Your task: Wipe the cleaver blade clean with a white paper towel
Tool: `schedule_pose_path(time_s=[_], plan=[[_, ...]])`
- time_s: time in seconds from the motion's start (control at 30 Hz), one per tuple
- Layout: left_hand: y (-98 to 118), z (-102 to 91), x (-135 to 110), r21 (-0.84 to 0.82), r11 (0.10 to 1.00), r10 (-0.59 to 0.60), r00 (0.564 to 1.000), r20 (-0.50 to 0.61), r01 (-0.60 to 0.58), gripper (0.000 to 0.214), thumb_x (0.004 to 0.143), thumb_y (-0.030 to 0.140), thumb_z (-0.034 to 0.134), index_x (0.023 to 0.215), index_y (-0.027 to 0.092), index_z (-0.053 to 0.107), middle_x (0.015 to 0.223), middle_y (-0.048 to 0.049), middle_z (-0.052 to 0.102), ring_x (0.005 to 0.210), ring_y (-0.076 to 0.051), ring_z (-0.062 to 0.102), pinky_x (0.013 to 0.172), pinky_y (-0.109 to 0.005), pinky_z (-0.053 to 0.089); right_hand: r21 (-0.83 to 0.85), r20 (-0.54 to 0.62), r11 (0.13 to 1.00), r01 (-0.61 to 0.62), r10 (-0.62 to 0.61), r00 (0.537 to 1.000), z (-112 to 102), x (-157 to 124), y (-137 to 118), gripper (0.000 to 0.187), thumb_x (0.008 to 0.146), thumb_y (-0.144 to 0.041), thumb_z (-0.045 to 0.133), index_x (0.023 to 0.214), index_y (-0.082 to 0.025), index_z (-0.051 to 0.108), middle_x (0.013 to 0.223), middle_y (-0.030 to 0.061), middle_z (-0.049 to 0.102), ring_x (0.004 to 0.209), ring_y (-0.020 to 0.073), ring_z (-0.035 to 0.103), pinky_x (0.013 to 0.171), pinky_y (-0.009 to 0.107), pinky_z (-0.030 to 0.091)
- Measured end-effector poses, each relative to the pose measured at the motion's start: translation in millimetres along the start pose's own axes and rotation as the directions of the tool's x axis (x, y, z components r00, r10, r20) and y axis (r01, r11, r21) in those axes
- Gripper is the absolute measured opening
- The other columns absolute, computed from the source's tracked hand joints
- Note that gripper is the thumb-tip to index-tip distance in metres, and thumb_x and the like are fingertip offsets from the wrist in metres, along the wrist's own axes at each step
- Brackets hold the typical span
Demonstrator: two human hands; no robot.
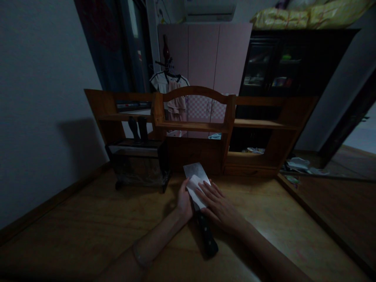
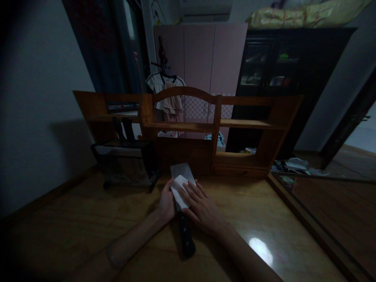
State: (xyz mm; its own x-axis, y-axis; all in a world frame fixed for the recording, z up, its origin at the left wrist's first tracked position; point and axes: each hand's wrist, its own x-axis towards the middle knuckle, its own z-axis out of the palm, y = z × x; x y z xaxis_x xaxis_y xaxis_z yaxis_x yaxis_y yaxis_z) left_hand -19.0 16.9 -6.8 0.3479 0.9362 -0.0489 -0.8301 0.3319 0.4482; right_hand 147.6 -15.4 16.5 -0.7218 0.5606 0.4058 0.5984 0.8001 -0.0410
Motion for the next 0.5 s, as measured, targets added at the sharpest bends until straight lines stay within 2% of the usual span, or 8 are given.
schedule_pose_path(time_s=[0.2,0.4,0.5], plan=[[-0.5,1.1,0.1,-0.006,1.000,0.007,1.000,-0.003,-0.007,0.056,0.085,0.047,0.052,0.126,0.010,0.055,0.111,-0.0137,0.066,0.102,-0.027,0.063,0.098,-0.038,0.042,-0.011,-0.046,0.999,-0.039,0.038,0.998,2.3,-2.2,4.3,0.059,0.100,-0.041,0.044,0.150,-0.030,0.016,0.155,0.0019,0.005,0.141,0.0270,0.008,0.115,0.053,0.013],[1.9,5.5,-3.8,-0.003,0.999,-0.034,0.999,-0.002,0.034,0.056,0.088,0.050,0.046,0.125,0.009,0.055,0.108,-0.0136,0.067,0.103,-0.026,0.062,0.099,-0.038,0.041,-0.012,-0.044,0.998,-0.056,0.056,0.997,5.0,-1.7,4.4,0.062,0.101,-0.038,0.041,0.152,-0.023,0.008,0.155,0.0037,0.013,0.141,0.0231,0.010,0.117,0.049,0.013],[2.3,9.6,-5.8,0.014,0.999,-0.039,0.999,-0.030,0.039,0.055,0.089,0.050,0.044,0.124,0.009,0.055,0.108,-0.0139,0.067,0.102,-0.026,0.063,0.097,-0.040,0.043,-0.022,-0.075,0.993,-0.114,0.112,0.991,8.9,-1.4,6.7,0.063,0.101,-0.041,0.041,0.152,-0.021,0.010,0.154,0.0047,0.014,0.141,0.0233,0.012,0.117,0.050,0.014]])
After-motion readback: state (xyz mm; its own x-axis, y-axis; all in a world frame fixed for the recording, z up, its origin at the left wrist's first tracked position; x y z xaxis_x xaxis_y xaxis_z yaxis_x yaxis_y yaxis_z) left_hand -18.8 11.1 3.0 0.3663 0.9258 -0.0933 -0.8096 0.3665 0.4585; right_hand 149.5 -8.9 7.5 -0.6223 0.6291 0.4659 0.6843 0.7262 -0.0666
